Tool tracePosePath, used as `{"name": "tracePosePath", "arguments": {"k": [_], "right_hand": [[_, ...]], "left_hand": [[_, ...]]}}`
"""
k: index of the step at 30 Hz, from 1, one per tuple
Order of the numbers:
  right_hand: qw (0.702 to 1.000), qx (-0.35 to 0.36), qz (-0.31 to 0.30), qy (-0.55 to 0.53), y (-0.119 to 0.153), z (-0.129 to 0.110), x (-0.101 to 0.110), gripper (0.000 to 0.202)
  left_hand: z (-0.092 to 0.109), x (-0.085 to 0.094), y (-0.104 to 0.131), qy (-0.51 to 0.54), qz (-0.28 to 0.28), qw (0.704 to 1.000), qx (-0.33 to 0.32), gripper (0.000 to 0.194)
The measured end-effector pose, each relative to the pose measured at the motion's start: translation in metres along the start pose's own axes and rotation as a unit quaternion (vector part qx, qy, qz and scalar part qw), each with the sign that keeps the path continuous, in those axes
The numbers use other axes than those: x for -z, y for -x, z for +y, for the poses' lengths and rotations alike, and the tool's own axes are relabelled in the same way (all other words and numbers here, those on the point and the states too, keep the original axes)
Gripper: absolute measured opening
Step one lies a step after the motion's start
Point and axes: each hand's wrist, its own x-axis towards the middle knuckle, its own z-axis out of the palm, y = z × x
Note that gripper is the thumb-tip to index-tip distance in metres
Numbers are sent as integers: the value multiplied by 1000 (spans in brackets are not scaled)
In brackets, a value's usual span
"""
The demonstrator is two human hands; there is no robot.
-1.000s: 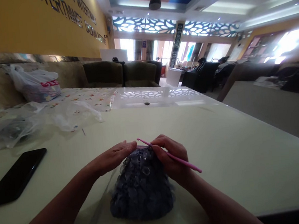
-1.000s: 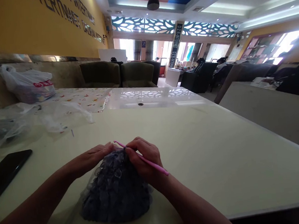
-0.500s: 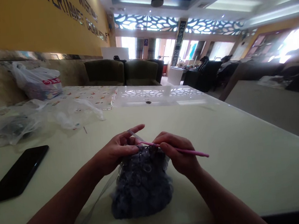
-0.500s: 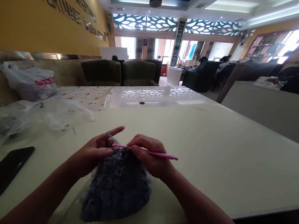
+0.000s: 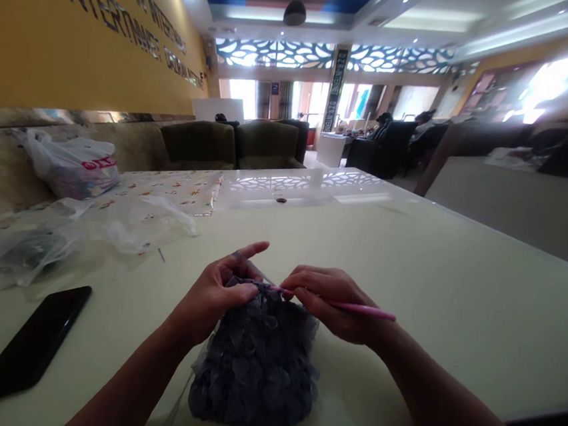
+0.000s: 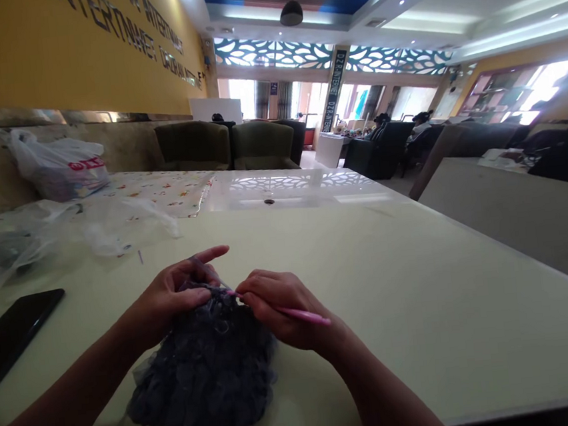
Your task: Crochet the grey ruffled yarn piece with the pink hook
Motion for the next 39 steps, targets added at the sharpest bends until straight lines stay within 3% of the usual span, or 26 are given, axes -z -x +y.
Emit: {"name": "tracePosePath", "arguments": {"k": [2,3,5,8,10,13,16,20,25,28,31,35,39], "right_hand": [[995,19,31,98,0,2,-11,20],[984,31,63,161,1,3,-17,18],[948,60,138,282,2,7,-30,21],[907,112,217,343,5,12,-41,22],[911,154,226,307,7,14,-41,15],[946,170,210,178,7,13,-35,7],[975,114,179,72,7,8,-27,6],[990,19,136,-24,8,5,-17,12],[968,-54,127,-210,7,9,-17,21],[983,-14,170,-72,6,9,-27,17],[968,64,222,101,7,8,-36,10],[962,39,253,94,8,8,-41,8],[971,61,219,69,7,10,-41,10]], "left_hand": [[2,-8,2,-58,42,997,-25,11],[2,-12,3,-68,59,995,-31,16],[1,-21,4,-36,71,997,-24,43],[-6,-27,4,101,24,993,49,76],[-9,-25,3,184,-26,977,103,79],[-9,-16,0,241,-65,961,121,77],[-5,-5,-2,250,-53,961,105,72],[-1,2,-5,201,-31,976,79,63],[-5,-2,-4,114,-6,992,62,56],[-11,-10,-2,68,-16,996,60,51],[-15,-15,0,46,-58,996,57,35],[-14,-15,0,39,-62,996,56,35],[-12,-19,0,140,-33,985,93,48]]}}
